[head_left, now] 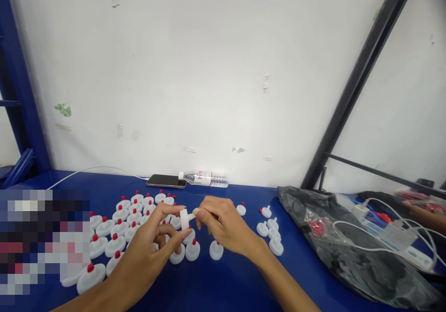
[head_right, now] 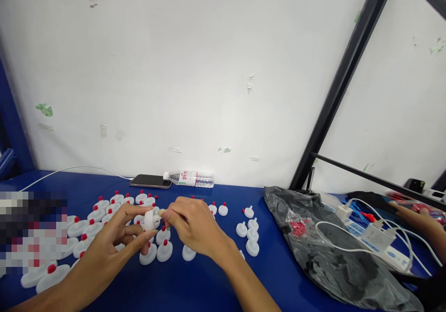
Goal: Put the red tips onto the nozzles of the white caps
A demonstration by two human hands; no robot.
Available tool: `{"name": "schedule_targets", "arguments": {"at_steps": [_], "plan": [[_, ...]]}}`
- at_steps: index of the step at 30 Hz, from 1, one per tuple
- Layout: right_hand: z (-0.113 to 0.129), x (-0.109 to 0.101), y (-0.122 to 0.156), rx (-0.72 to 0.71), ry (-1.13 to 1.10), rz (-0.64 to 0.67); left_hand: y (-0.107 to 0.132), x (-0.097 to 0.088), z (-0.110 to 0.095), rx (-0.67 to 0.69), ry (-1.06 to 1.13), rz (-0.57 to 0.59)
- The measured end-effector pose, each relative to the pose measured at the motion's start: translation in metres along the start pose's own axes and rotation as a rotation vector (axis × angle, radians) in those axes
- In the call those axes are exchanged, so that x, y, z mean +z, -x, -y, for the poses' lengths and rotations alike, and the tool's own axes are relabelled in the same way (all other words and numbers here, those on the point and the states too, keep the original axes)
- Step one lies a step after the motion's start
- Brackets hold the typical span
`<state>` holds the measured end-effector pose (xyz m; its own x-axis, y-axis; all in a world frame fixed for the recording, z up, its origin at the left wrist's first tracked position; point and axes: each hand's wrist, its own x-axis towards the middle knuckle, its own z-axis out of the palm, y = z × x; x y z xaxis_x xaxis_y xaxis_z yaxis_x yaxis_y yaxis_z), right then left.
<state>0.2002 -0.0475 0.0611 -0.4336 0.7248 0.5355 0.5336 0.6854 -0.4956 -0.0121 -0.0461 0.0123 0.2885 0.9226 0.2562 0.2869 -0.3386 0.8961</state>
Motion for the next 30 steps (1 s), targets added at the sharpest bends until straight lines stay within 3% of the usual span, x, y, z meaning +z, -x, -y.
{"name": "schedule_targets", "arguments": {"at_steps": [3,6,9,13,15,19,26,30], "plan": [[0.004,-0.001,0.000,0.046,-0.012,0.021,-0.001,0.000,-0.001,0.014,-0.022,0.014],[0.004,-0.006,-0.001,0.112,-0.002,-0.067,0.001,-0.001,-0.004,0.059,0.008,0.028],[0.000,-0.013,-0.002,0.243,0.179,-0.141,0.006,-0.001,-0.010,0.104,0.054,0.030],[-0.006,-0.013,0.001,0.399,0.546,0.081,0.011,0.002,-0.019,0.105,0.083,0.007],[-0.009,-0.009,0.003,0.415,0.599,0.165,0.012,0.004,-0.022,0.100,0.088,0.014],[-0.012,-0.009,0.002,0.485,0.656,0.204,0.013,0.004,-0.022,0.083,0.082,0.026],[-0.026,-0.054,0.005,0.787,0.885,0.105,0.014,0.003,-0.021,0.077,0.111,0.051],[-0.039,-0.076,0.021,1.001,0.897,0.143,0.014,0.006,-0.020,0.081,0.104,0.026]]}}
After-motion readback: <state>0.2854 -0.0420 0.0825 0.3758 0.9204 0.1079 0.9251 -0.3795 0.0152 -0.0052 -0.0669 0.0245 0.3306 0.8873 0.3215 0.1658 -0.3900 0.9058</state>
